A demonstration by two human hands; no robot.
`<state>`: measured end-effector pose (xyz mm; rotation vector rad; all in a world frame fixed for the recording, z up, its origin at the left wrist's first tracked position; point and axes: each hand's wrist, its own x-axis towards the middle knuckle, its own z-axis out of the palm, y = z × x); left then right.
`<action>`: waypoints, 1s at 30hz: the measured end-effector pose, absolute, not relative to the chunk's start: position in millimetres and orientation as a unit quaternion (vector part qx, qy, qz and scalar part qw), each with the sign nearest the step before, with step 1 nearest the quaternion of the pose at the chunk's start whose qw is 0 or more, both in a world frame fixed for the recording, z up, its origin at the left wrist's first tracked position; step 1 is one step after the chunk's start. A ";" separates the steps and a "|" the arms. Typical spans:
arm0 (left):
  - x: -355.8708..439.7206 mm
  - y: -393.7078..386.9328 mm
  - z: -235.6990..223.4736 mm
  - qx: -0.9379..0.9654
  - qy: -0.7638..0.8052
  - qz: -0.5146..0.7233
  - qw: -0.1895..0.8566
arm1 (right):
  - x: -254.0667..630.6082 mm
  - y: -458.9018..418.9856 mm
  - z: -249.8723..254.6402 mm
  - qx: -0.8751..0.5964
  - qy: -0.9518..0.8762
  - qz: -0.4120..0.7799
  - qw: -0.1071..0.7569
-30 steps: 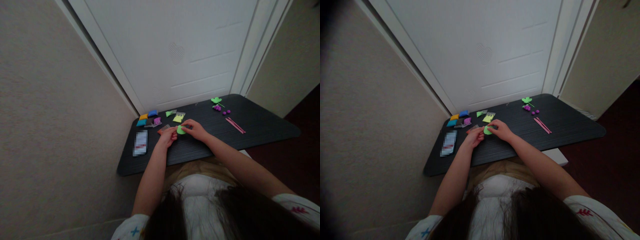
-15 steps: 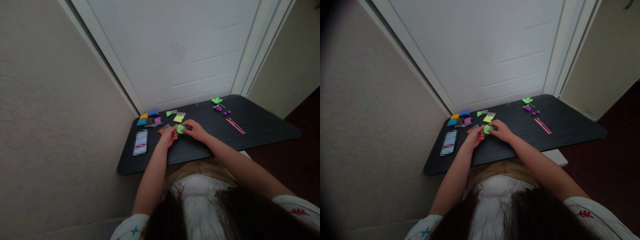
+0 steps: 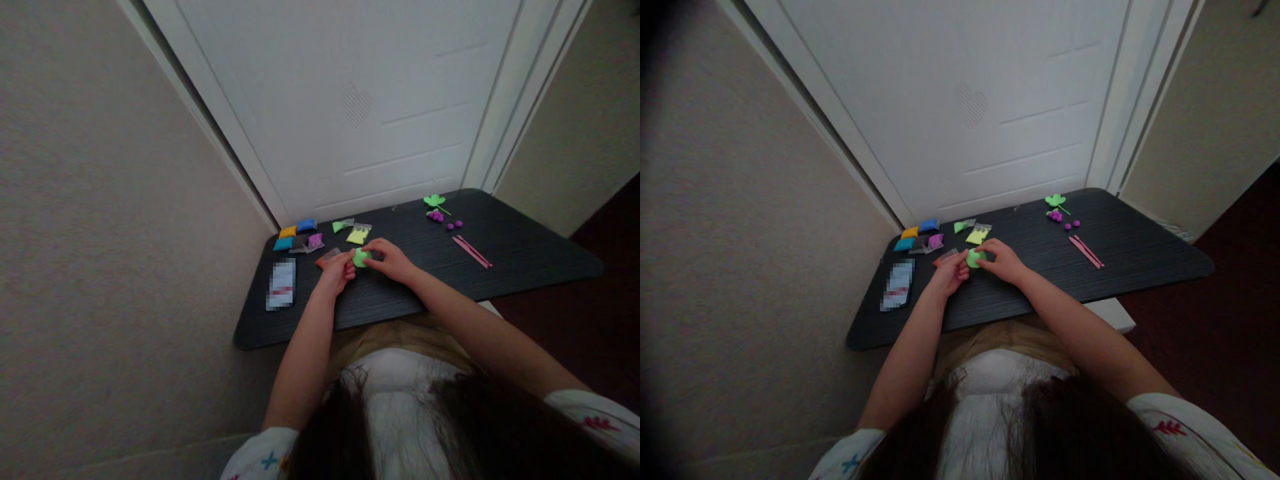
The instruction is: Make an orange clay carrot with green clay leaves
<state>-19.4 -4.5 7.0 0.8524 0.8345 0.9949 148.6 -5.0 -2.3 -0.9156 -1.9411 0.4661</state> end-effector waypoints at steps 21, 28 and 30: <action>-19.6 -5.3 6.5 0.380 0.375 0.473 0.701 | 146.5 -6.9 -1.9 -0.360 -0.796 0.180 0.452; -20.6 -4.7 6.5 0.380 0.369 0.493 0.690 | 146.3 -5.4 -1.5 -0.375 -0.759 0.228 0.481; -20.7 -5.6 7.3 0.379 0.352 0.503 0.692 | 146.7 -3.2 -1.8 -0.390 -0.725 0.267 0.500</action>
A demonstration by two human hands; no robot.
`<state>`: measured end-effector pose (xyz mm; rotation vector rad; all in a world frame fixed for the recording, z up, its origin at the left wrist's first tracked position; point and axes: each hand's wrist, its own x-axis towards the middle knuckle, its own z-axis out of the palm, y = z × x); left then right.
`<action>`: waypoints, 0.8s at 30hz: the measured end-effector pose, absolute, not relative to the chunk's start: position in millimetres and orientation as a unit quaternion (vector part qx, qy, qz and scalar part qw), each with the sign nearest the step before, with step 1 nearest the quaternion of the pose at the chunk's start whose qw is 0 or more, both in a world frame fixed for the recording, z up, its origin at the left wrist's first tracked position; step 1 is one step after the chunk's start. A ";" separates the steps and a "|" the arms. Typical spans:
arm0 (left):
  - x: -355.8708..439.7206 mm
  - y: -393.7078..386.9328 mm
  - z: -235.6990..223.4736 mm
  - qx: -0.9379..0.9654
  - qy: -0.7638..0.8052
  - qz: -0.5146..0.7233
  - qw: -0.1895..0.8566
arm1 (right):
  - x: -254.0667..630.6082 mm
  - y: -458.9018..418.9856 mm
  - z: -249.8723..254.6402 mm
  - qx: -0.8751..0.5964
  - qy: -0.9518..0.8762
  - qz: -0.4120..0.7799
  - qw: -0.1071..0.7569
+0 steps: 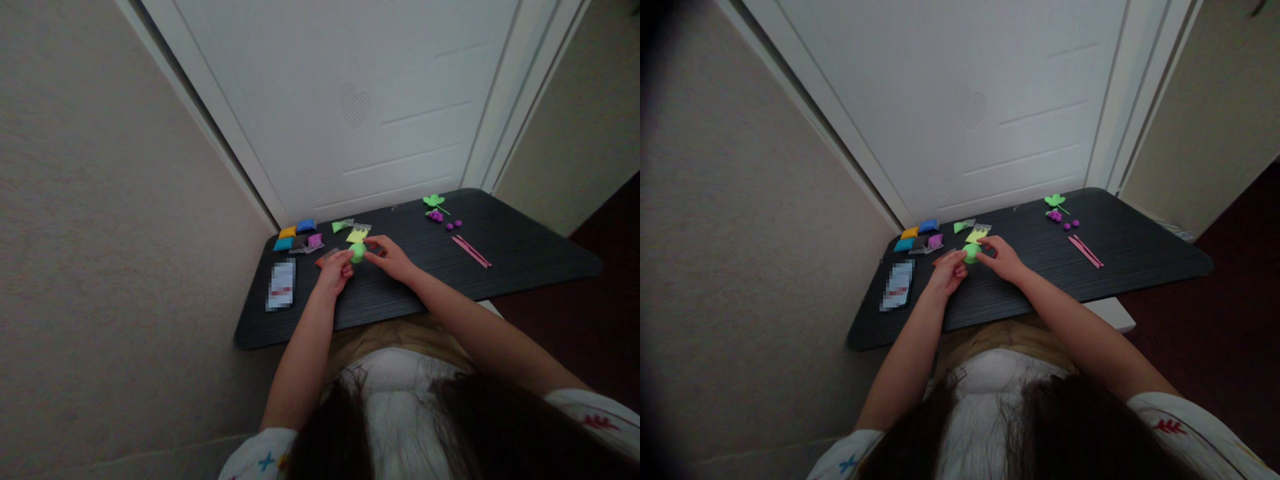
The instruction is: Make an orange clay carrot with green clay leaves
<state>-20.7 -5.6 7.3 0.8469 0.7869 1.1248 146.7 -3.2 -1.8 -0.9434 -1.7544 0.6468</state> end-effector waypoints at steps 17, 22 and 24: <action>-20.1 -14.6 14.0 0.329 0.280 0.459 0.777 | 153.4 -3.4 4.8 -0.299 -0.433 0.709 0.470; -19.4 -15.6 14.9 0.334 0.288 0.470 0.764 | 153.9 -3.2 4.2 -0.292 -0.434 0.720 0.456; -19.0 -15.9 15.8 0.333 0.292 0.470 0.763 | 153.7 -2.8 3.7 -0.296 -0.440 0.716 0.454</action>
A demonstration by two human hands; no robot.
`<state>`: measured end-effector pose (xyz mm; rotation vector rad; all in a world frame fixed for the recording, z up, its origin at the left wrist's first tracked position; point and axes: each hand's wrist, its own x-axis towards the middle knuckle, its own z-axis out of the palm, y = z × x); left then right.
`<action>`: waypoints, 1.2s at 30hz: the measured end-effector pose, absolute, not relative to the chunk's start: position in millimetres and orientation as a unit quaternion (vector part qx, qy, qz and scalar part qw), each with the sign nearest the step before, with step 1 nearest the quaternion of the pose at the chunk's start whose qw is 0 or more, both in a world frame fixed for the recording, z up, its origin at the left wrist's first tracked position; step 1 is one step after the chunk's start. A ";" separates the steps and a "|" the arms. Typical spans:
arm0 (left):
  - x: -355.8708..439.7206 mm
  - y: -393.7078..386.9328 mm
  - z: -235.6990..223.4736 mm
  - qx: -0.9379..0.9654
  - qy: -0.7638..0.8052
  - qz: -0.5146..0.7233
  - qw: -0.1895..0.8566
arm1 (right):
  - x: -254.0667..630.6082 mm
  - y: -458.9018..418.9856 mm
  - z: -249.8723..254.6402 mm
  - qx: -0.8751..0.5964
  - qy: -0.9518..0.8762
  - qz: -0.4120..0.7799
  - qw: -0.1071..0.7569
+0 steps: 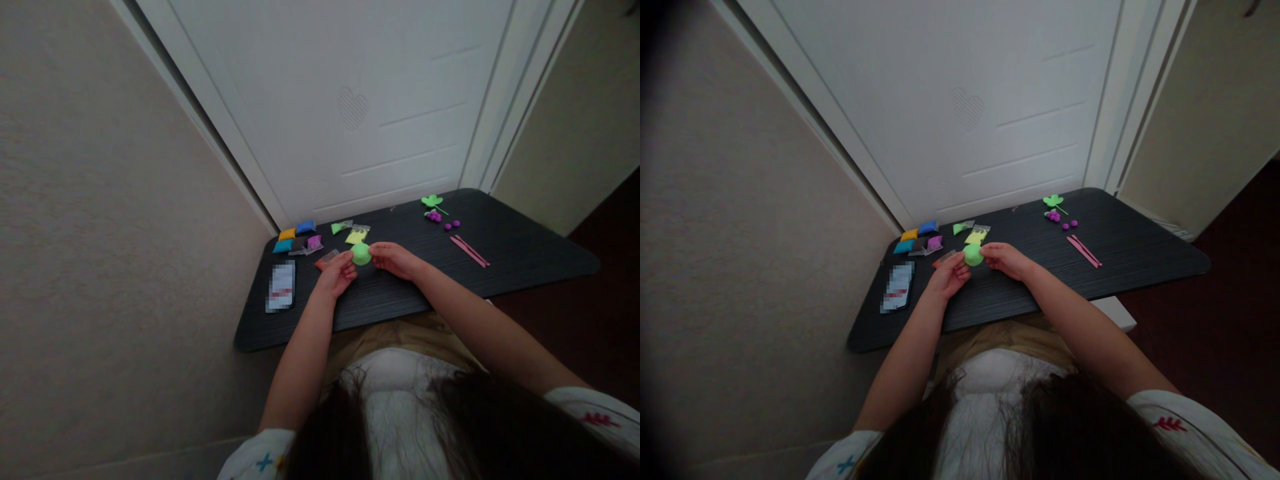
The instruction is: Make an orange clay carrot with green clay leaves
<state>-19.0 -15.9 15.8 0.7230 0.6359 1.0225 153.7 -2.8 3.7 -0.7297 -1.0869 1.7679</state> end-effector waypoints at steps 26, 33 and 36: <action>-17.2 -17.3 18.8 0.309 0.306 0.477 0.764 | 152.9 -5.5 8.4 -0.301 -0.458 0.713 0.437; -18.8 -15.9 17.2 0.342 0.295 0.468 0.760 | 153.2 -6.0 9.2 -0.290 -0.469 0.712 0.434; -19.1 -16.3 17.3 0.343 0.306 0.469 0.754 | 153.5 -5.7 9.5 -0.293 -0.466 0.713 0.434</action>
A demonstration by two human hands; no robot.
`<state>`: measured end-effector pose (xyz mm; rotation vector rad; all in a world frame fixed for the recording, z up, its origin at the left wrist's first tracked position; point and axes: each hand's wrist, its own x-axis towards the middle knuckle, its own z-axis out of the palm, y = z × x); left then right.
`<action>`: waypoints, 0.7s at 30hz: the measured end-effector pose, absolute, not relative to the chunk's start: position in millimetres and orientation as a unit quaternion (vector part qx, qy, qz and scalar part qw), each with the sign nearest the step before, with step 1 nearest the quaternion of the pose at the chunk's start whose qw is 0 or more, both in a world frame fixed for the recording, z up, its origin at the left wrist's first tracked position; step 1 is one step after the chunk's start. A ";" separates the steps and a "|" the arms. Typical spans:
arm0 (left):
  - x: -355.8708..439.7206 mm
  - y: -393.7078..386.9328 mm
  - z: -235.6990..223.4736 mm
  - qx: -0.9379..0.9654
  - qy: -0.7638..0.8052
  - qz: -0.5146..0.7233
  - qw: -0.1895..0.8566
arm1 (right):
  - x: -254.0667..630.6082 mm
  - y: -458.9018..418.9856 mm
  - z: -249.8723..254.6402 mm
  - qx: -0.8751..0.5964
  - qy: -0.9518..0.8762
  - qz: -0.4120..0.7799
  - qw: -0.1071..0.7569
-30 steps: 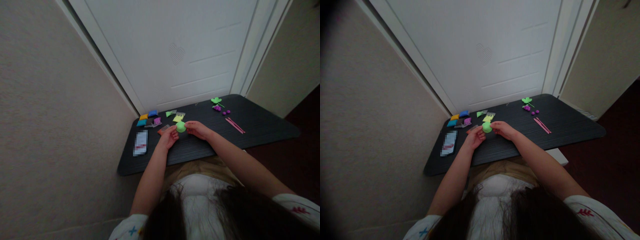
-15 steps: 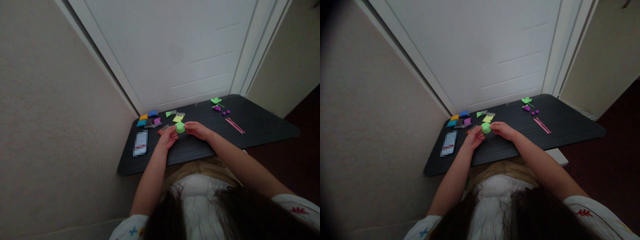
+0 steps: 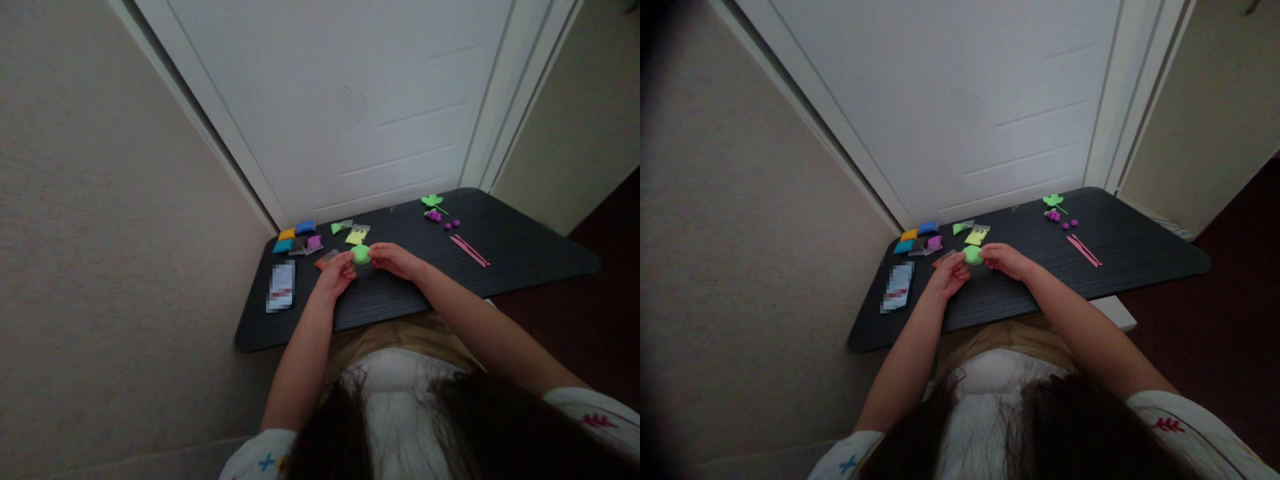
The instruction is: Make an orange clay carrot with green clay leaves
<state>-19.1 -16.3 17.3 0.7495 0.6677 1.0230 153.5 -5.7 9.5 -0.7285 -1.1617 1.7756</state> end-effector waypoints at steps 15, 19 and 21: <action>-17.9 -17.9 19.5 0.360 0.300 0.455 0.757 | 153.5 -5.7 8.6 -0.288 -0.464 0.714 0.437; -16.9 -18.2 19.1 0.349 0.316 0.464 0.750 | 153.5 -6.7 10.0 -0.287 -0.469 0.713 0.435; -16.8 -18.1 18.7 0.349 0.318 0.465 0.749 | 153.5 -7.2 10.5 -0.288 -0.472 0.712 0.433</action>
